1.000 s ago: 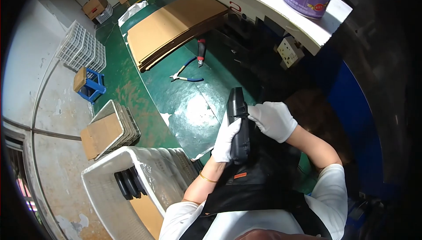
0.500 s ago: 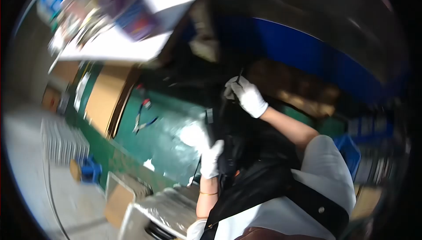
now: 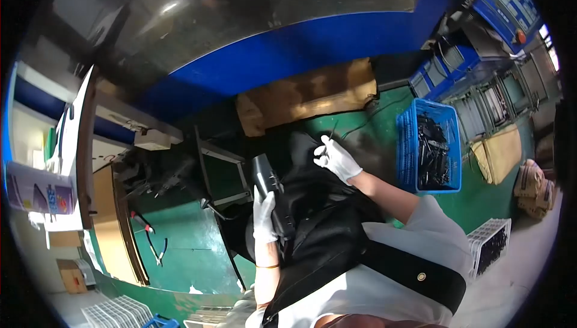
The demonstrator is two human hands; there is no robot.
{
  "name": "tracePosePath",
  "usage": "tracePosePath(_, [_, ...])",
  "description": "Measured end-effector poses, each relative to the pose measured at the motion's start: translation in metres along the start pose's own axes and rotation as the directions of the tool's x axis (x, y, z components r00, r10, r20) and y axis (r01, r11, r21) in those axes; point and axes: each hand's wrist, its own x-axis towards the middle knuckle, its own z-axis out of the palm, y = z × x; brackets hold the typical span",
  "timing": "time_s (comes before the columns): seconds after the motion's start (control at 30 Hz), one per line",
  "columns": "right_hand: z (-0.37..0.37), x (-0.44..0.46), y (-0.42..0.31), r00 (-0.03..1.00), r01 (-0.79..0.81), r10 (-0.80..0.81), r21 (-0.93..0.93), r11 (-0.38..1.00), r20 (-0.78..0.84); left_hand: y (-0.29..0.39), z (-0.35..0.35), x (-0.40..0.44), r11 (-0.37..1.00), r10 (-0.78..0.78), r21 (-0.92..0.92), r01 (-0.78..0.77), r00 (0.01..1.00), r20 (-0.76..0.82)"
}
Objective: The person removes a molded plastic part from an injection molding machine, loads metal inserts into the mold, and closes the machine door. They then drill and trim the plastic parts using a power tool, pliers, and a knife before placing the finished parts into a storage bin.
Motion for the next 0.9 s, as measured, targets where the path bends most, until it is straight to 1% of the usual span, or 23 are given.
tracePosePath(0.03, [-0.002,-0.003,-0.004,0.996,-0.026,0.039,0.155,0.988,-0.081,-0.001,0.002,-0.002,0.999,-0.016,-0.037,0.017,1.0,0.016])
tracePosePath(0.07, [-0.003,-0.008,-0.008,0.996,-0.027,0.041,0.158,0.987,-0.081,0.0,0.002,-0.002,0.997,-0.02,-0.074,0.022,0.999,0.027])
tracePosePath(0.1, [0.013,-0.021,-0.025,0.984,-0.171,0.169,0.023,0.985,0.056,0.002,0.002,-0.003,0.994,-0.013,-0.112,0.016,0.999,0.03])
tracePosePath(0.13, [0.029,-0.035,-0.039,0.932,-0.296,0.316,-0.131,0.946,0.175,0.003,0.003,-0.004,0.994,-0.003,-0.111,0.004,1.0,0.013])
tracePosePath(0.17, [0.037,-0.042,-0.043,0.844,-0.391,0.466,-0.291,0.873,0.266,0.002,0.006,-0.005,0.992,0.008,-0.128,-0.008,1.0,-0.001])
tracePosePath(0.2, [0.038,-0.042,-0.037,0.834,-0.402,0.478,-0.29,0.868,0.276,0.001,0.011,-0.004,0.99,0.018,-0.143,-0.02,1.0,-0.012])
tracePosePath(0.23, [0.037,-0.041,-0.031,0.712,-0.51,0.6,-0.318,0.799,0.365,0.001,0.014,-0.003,0.987,0.03,-0.158,-0.033,0.999,-0.02])
tracePosePath(0.3, [0.038,-0.04,-0.019,0.392,-0.674,0.77,-0.413,0.612,0.503,0.006,0.021,-0.001,0.987,0.068,-0.143,-0.069,0.998,-0.008])
tracePosePath(0.33, [0.04,-0.04,-0.014,0.377,-0.68,0.776,-0.418,0.602,0.505,0.009,0.024,-0.003,0.987,0.097,-0.133,-0.094,0.995,0.02])
tracePosePath(0.43, [0.051,-0.032,0.001,0.194,-0.662,0.799,-0.526,0.535,0.569,0.008,0.013,-0.011,0.988,0.135,-0.079,-0.13,0.989,0.065])
tracePosePath(0.47, [0.053,-0.029,0.007,0.173,-0.661,0.802,-0.537,0.525,0.572,0.006,0.005,-0.012,0.991,0.131,-0.032,-0.128,0.986,0.103])
tracePosePath(0.5, [0.053,-0.024,0.014,0.29,-0.543,0.843,-0.648,0.535,0.453,0.005,-0.003,-0.01,0.991,0.126,0.015,-0.129,0.981,0.145])
tracePosePath(0.53, [0.054,-0.021,0.019,0.425,-0.414,0.836,-0.747,0.521,0.347,-0.001,-0.01,-0.008,0.99,0.138,0.018,-0.141,0.981,0.133])
tracePosePath(0.57, [0.055,-0.018,0.024,0.548,-0.302,0.804,-0.841,0.448,0.232,-0.012,-0.017,-0.006,0.991,0.117,-0.063,-0.115,0.993,0.027])
tracePosePath(0.6, [0.06,-0.021,0.024,0.693,-0.189,0.688,-0.866,0.463,0.217,-0.023,-0.022,-0.004,0.984,0.086,-0.148,-0.097,0.993,-0.076])
tracePosePath(0.63, [0.067,-0.029,0.023,0.825,-0.092,0.509,-0.83,0.551,0.247,-0.027,-0.022,-0.004,0.968,0.046,-0.235,-0.086,0.984,-0.171])
tracePosePath(0.67, [0.078,-0.037,0.023,0.919,0.008,0.29,-0.748,0.664,0.267,-0.028,-0.022,-0.004,0.967,0.052,-0.238,-0.095,0.982,-0.18])
tracePosePath(0.7, [0.089,-0.04,0.023,0.966,0.11,0.064,-0.624,0.774,0.25,-0.024,-0.017,-0.004,0.952,0.072,-0.259,-0.161,0.944,-0.321])
tracePosePath(0.73, [0.101,-0.039,0.021,0.969,0.222,-0.14,-0.478,0.85,0.202,-0.019,-0.013,-0.004,0.936,0.082,-0.271,-0.226,0.887,-0.455])
tracePosePath(0.77, [0.112,-0.038,0.018,0.949,0.315,-0.285,-0.345,0.884,0.134,-0.016,-0.011,-0.002,0.915,0.088,-0.275,-0.295,0.811,-0.579])
tracePosePath(0.8, [0.12,-0.036,0.014,0.923,0.384,-0.378,-0.245,0.89,0.075,-0.013,-0.013,0.0,0.912,0.091,-0.277,-0.303,0.807,-0.584])
tracePosePath(0.87, [0.124,-0.037,0.013,0.911,0.413,-0.407,-0.19,0.891,0.069,-0.006,-0.023,0.001,0.86,0.147,-0.268,-0.434,0.715,-0.684])
tracePosePath(0.9, [0.117,-0.039,0.018,0.929,0.369,-0.346,-0.253,0.894,0.13,-0.002,-0.026,0.0,0.834,0.172,-0.253,-0.491,0.665,-0.726])
